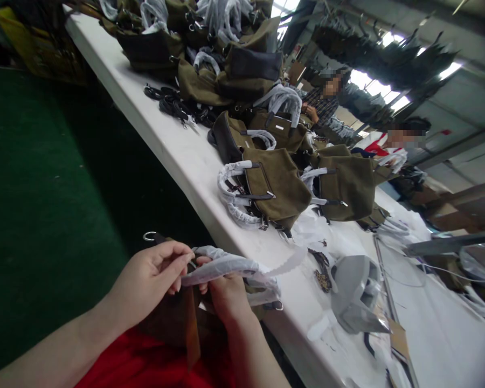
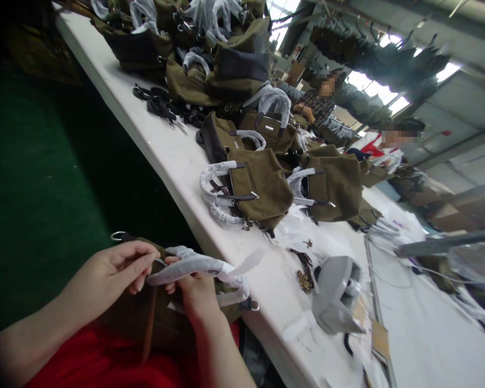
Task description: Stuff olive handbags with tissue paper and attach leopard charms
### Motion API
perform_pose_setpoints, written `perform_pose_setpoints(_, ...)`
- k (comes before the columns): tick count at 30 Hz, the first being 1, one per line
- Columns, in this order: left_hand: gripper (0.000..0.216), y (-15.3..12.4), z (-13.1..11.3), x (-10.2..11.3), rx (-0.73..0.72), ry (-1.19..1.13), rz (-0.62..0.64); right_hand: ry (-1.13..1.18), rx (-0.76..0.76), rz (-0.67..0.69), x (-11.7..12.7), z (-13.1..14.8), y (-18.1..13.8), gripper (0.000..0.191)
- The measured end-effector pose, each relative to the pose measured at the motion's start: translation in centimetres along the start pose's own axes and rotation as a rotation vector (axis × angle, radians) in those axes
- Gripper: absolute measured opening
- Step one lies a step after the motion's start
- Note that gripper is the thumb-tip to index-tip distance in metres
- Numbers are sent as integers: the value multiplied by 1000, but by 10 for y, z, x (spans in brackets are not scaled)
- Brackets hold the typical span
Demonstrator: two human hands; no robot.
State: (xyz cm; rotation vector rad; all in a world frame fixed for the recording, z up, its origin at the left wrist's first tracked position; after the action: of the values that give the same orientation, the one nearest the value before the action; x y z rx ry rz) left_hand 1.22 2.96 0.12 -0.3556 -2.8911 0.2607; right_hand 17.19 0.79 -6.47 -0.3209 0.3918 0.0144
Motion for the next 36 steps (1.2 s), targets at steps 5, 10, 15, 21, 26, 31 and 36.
perform_pose_setpoints(5, 21, 4, -3, -1, -114, 275, 83, -9, 20, 100, -1, 1, 1, 23)
perform_pose_setpoints(10, 21, 2, -3, -4, -218, 377, 0, -64, 44, 139, -1, 4, -1, 24)
perform_pose_setpoints(15, 21, 2, -4, -2, -260, 393, -9, -107, 47, 86, 0, 1, -1, 19)
perform_pose_setpoints(21, 22, 2, -7, 0, -261, 368, -2, -120, 29, 53, 0, -3, -1, 19)
perform_pose_setpoints(26, 24, 3, -5, -1, -257, 353, 6, -134, 38, 58, -5, 2, -1, 22)
perform_pose_setpoints(31, 23, 4, -1, 0, -277, 389, -11, -148, 55, 3, -13, 8, 0, 23)
perform_pose_setpoints(36, 22, 2, -2, -1, -285, 413, -18, -145, 23, -6, -16, 7, 1, 25)
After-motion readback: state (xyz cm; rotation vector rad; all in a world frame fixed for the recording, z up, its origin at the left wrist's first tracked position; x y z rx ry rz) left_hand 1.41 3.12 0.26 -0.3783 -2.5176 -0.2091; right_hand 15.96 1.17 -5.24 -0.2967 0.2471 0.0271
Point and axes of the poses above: each hand's wrist, its own y-axis towards the middle knuckle, its own x-axis out of the back of the hand, z = x × y, the point moved 3 cm from there along y, towards the middle knuckle, and after that the axes turned 3 degrees about x, right-handed, at the moved point
